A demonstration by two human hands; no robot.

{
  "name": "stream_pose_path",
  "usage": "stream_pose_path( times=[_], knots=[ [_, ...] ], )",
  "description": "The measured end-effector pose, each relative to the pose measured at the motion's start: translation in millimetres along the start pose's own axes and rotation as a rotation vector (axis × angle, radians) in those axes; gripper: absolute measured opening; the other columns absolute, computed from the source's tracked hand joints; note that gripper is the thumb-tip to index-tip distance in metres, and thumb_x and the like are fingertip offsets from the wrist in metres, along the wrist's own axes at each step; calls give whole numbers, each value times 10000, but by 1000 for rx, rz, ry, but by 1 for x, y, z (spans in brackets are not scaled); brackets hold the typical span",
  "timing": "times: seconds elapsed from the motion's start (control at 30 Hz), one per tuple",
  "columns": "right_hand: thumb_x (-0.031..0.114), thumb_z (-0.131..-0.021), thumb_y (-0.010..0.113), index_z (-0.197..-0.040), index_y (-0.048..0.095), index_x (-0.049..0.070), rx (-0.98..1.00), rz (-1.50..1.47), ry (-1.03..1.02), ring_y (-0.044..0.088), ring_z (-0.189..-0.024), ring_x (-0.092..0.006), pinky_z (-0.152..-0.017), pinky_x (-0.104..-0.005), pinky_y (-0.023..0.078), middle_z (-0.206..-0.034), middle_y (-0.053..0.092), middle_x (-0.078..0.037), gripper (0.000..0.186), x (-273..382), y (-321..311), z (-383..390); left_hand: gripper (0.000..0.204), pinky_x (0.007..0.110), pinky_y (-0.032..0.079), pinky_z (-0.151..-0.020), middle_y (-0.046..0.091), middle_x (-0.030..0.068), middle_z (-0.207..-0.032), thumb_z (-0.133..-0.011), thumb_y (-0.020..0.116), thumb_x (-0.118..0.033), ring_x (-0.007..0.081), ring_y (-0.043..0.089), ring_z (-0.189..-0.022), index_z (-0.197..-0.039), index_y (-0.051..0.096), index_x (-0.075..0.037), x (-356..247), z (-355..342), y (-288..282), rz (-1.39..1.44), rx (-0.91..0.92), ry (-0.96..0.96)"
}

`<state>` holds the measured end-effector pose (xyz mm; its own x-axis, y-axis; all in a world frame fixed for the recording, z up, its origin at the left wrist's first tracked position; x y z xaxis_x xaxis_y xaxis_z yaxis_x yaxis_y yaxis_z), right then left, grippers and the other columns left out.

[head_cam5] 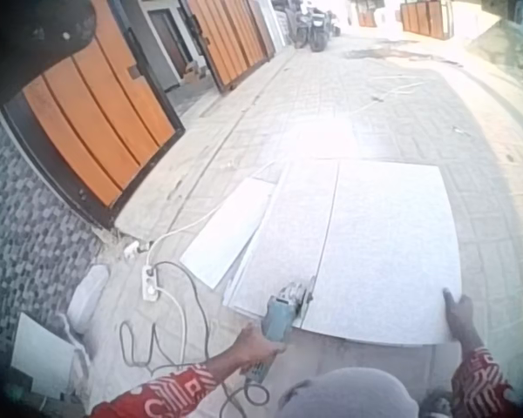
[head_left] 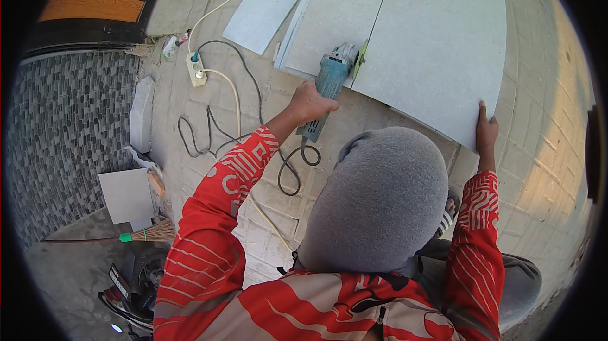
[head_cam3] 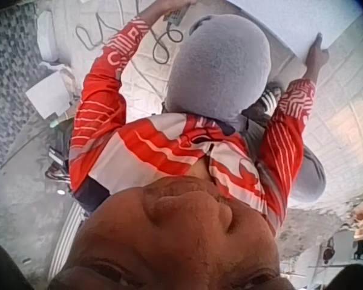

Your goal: The person cuts a tile using an angle grinder while holding the tile in place by hand on an outdoor paved floor.

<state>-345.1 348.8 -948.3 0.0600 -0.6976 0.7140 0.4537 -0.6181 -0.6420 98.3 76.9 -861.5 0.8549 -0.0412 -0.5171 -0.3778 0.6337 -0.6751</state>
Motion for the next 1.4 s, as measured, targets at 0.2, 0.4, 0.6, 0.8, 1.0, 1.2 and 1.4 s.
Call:
stream_pose_path(
  times=[0.2, 0.4, 0.6, 0.8, 1.0, 1.2, 1.4],
  knots=[
    [611, -913, 696, -1132, 670, -168, 4, -23, -5, 699, -1026, -346, -918, -422, 522, -1100, 718, -291, 810, -1, 1, 0, 464, 388, 558, -813, 712, 184, -926, -644, 822, -252, 283, 706, -866, -992, 701, 30, 1, 2, 0, -25, 12, -12],
    [607, -912, 702, -1143, 669, -166, 16, -34, 9, 701, -1031, -340, -920, -423, 525, -1105, 718, -290, 807, -7, 5, -5, 454, 389, 562, -814, 715, 184, -922, -646, 824, -254, 283, 709, -862, -976, 702, 34, 10, 2, 4, -13, -38, 11],
    [618, -911, 695, -1166, 670, -156, 15, -33, 15, 701, -1043, -346, -929, -424, 525, -1121, 719, -286, 815, -17, 3, -12, 448, 389, 564, -809, 717, 186, -919, -645, 827, -257, 282, 714, -859, -961, 701, 35, 7, 5, 5, -31, -7, 8],
    [632, -907, 690, -1166, 672, -154, 23, -19, 2, 703, -1035, -350, -928, -424, 525, -1115, 721, -287, 828, -5, 5, -3, 464, 389, 565, -811, 718, 189, -920, -643, 827, -253, 289, 715, -861, -978, 695, 41, 14, 7, 4, -14, -9, 14],
    [629, -907, 693, -1146, 672, -164, 13, -6, 4, 704, -1021, -342, -916, -425, 527, -1099, 722, -288, 829, -3, 1, 0, 554, 389, 563, -831, 712, 210, -989, -636, 833, -255, 304, 713, -913, -1063, 666, 55, 3, 15, 2, -34, 7, -22],
    [618, -908, 697, -1155, 668, -163, 15, -17, 2, 701, -1029, -340, -921, -426, 524, -1109, 720, -286, 820, -4, 2, -2, 661, 421, 563, -903, 694, 302, -1084, -631, 819, -356, 394, 702, -1030, -1075, 663, 108, 7, 19, 1, -3, 30, -5],
    [606, -913, 697, -1164, 665, -161, 25, -35, 13, 700, -1032, -338, -926, -424, 521, -1116, 720, -283, 808, 2, 1, 5, 638, 421, 566, -892, 700, 286, -1071, -635, 819, -333, 387, 706, -1013, -1083, 658, 92, 8, 23, 2, 1, 33, -5]
  ],
)
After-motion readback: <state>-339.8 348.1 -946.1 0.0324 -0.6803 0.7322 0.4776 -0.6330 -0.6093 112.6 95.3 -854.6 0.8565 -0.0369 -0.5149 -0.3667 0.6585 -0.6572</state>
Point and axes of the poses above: each hand's wrist, its own z-axis away from the middle knuckle, its own y-axis out of the palm, x = y × z, the point moved 2 cm from there along -z, towards the middle knuckle
